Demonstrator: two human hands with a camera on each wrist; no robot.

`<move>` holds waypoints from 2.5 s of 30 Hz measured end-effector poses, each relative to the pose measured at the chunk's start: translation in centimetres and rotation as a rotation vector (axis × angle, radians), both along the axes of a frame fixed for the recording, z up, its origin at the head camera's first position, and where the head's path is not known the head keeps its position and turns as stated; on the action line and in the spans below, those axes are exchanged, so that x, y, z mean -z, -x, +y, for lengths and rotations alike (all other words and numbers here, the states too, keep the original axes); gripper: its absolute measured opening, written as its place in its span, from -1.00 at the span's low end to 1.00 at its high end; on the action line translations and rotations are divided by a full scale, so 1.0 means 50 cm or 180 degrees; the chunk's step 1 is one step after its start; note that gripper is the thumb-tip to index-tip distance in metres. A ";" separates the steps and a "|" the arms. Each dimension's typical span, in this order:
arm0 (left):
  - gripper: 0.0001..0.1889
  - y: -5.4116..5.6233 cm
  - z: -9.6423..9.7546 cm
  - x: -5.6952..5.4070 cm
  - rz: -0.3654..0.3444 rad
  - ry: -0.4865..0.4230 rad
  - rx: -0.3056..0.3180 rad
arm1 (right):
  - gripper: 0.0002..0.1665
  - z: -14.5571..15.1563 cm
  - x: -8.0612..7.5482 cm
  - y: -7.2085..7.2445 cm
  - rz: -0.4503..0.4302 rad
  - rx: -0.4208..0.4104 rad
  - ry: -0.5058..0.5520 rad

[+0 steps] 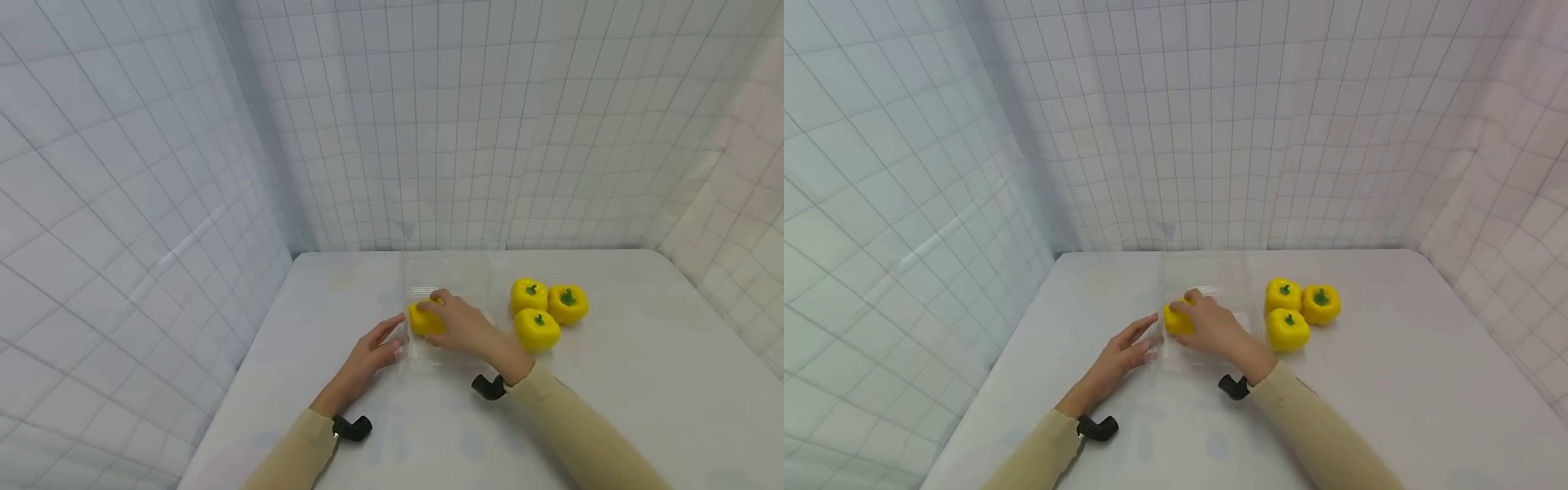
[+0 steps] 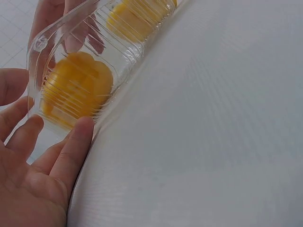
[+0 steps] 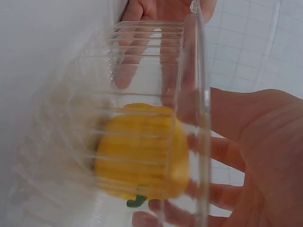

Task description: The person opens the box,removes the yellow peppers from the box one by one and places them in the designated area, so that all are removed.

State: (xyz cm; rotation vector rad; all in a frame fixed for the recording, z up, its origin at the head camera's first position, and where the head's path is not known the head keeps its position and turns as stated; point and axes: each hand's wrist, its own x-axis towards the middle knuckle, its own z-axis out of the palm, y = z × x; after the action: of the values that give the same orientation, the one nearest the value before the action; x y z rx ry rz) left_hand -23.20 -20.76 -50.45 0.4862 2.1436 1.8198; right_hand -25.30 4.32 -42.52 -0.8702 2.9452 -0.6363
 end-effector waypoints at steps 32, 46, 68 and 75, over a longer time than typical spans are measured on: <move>-0.44 0.003 0.003 0.011 0.0112 -0.0167 0.0019 | -0.32 -0.008 0.019 0.031 0.0328 -0.0122 0.0116; -0.46 -0.001 0.003 0.007 0.0012 -0.0181 0.0011 | -0.33 0.009 0.017 0.029 0.0267 -0.0093 0.0007; -0.43 0.006 0.004 0.010 0.0054 -0.0157 0.0005 | -0.34 0.037 0.005 0.024 0.0122 -0.0224 0.0878; -0.42 0.007 0.006 0.010 0.0100 -0.0080 -0.0021 | -0.36 0.042 -0.001 0.020 0.0268 -0.0220 0.1212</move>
State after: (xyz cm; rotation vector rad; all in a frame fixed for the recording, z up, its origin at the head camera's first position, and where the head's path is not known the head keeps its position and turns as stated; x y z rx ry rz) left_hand -23.55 -20.44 -50.96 0.5173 2.1475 1.8569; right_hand -26.30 6.43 -42.46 -1.0394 2.8958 -1.2103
